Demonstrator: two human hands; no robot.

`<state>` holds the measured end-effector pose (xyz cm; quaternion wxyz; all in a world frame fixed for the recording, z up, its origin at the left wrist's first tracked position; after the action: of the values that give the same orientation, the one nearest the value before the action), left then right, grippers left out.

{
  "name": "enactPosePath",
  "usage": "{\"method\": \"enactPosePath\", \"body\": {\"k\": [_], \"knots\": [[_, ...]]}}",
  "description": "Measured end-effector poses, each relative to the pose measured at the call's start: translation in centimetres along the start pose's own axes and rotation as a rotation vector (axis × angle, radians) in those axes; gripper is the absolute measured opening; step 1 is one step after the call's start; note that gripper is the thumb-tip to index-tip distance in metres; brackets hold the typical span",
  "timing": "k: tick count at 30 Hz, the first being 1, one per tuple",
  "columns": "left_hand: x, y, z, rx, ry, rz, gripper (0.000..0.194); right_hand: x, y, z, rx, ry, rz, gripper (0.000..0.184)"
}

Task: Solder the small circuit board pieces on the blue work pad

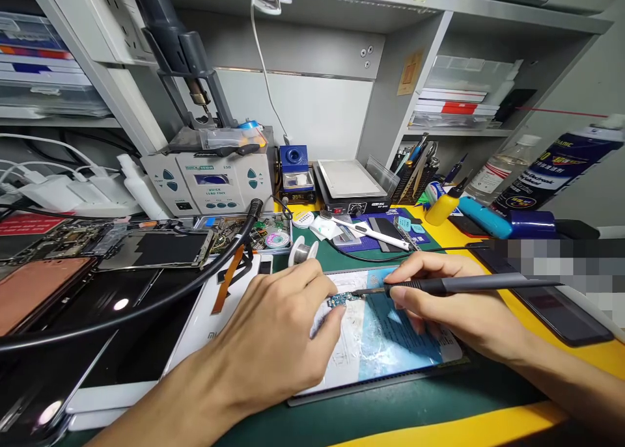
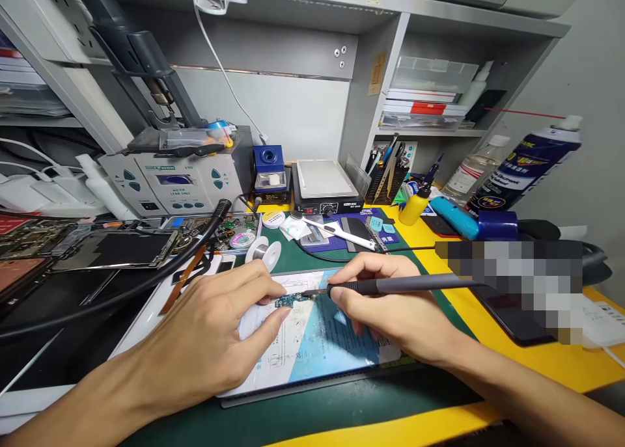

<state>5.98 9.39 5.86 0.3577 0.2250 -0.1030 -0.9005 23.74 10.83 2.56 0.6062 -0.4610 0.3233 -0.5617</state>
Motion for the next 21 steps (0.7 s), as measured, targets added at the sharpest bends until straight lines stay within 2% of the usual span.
{"method": "enactPosePath", "body": {"k": [21], "knots": [[-0.21,0.19,0.25,0.006,0.021,-0.011,0.011,0.11,0.23,0.17,0.006,0.003,0.009,0.022]]}}
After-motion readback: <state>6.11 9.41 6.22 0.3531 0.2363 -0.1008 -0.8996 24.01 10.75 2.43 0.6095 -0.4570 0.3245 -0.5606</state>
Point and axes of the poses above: each hand's wrist, its own x-axis away from the middle knuckle, its own z-axis out of the back of the hand, y = z × x, the point moved 10 cm from there along -x, towards the middle knuckle, and after that the axes turned 6 degrees about -y, right-handed, at the moved point
